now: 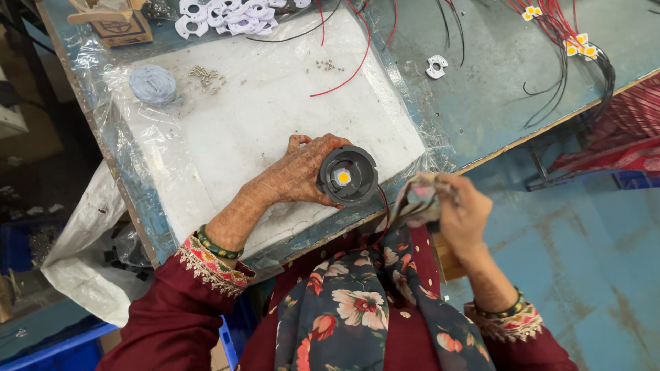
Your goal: The person assembles LED bulb components at a factory workbench. They hold a black heat-sink housing, use a green-handled screwdriver on the LED module inside it, wipe parts with a cloth, place white insulator discs into the housings, and arrange finished housings in rows on the table.
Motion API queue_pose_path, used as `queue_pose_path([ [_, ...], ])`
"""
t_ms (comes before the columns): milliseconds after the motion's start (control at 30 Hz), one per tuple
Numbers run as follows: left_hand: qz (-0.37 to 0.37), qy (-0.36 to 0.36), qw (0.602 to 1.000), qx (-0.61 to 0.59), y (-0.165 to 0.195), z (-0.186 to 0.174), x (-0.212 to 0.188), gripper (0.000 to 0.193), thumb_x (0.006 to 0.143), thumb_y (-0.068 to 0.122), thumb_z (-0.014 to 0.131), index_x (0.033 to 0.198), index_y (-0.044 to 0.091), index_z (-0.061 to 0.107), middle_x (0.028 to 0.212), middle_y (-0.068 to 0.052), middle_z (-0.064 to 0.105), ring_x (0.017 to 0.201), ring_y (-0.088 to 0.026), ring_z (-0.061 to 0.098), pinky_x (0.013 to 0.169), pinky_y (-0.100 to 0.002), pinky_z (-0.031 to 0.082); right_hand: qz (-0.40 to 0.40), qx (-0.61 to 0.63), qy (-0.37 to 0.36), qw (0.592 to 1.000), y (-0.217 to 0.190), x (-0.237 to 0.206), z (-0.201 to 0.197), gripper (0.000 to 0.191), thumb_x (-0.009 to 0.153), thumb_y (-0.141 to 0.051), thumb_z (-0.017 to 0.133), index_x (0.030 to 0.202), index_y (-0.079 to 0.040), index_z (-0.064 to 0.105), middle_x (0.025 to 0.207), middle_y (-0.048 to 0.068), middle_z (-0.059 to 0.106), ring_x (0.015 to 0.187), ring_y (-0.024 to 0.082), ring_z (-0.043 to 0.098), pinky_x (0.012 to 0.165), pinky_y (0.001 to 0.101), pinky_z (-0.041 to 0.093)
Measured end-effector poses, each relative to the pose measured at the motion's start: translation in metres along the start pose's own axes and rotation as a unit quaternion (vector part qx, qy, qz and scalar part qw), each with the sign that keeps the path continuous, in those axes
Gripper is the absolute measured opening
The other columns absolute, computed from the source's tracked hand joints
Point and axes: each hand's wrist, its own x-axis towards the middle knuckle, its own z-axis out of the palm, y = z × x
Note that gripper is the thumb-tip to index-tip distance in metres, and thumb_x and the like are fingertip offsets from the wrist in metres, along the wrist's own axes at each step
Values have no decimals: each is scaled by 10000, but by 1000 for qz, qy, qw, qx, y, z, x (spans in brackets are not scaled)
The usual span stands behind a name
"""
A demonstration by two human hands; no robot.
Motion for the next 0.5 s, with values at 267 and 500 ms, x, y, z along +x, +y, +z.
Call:
queue_pose_path([
  [267, 28, 25, 999, -14, -8, -5, -5, 1059, 542, 474, 982, 1424, 225, 452, 1369, 26, 601, 1301, -181, 545, 1066, -482, 269, 71, -7, 26, 997, -11, 60, -50, 187, 1028, 3, 602, 1205, 0, 663, 1040, 25, 723, 909, 59, 618, 835, 238, 524],
  [500, 11, 5, 999, -33, -14, -19, -7, 1086, 524, 382, 989, 1449, 217, 444, 1363, 5, 648, 1342, -221, 541, 1112, -457, 303, -105, 372, 248, 889, -15, 137, -91, 37, 1174, -1, 588, 1156, 26, 606, 1052, 110, 623, 938, 187, 617, 862, 309, 507],
])
